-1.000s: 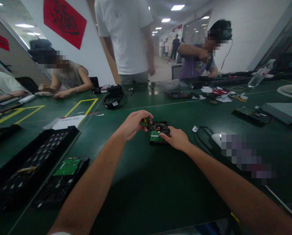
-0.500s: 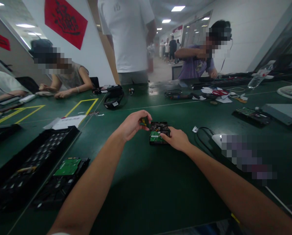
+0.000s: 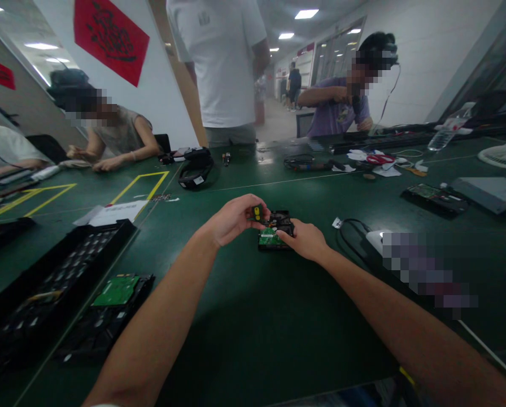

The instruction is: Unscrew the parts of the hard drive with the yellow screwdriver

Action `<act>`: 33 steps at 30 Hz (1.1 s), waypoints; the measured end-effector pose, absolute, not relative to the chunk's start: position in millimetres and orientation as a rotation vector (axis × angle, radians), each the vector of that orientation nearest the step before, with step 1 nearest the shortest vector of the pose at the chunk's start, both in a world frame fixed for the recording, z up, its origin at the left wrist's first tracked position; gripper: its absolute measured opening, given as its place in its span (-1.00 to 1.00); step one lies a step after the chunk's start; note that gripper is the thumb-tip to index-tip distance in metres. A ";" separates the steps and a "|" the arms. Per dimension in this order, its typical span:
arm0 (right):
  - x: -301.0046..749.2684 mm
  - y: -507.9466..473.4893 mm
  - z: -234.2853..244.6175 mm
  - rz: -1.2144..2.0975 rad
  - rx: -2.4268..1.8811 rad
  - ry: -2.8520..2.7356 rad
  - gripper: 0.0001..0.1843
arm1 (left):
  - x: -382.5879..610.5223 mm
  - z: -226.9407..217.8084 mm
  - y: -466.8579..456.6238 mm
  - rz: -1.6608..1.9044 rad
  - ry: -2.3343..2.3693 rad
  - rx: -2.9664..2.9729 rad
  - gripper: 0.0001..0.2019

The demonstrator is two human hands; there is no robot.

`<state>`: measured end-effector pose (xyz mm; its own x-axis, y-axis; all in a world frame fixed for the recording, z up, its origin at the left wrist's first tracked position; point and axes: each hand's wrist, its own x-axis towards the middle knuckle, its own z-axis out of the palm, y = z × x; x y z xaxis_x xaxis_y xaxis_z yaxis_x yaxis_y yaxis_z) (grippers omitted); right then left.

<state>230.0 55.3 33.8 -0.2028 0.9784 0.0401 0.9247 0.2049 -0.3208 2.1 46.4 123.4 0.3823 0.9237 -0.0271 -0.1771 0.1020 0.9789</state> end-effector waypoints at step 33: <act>231.6 55.1 33.5 0.345 -1.821 -2.251 -0.28 | 0.3 127.5 45.3 1.128 0.949 1.299 -0.73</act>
<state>231.6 55.1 33.5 -0.2045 0.9785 0.0267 0.9255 0.2021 -0.3202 0.3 45.3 127.5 0.2209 0.9721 0.0794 -0.0878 -0.0612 0.9943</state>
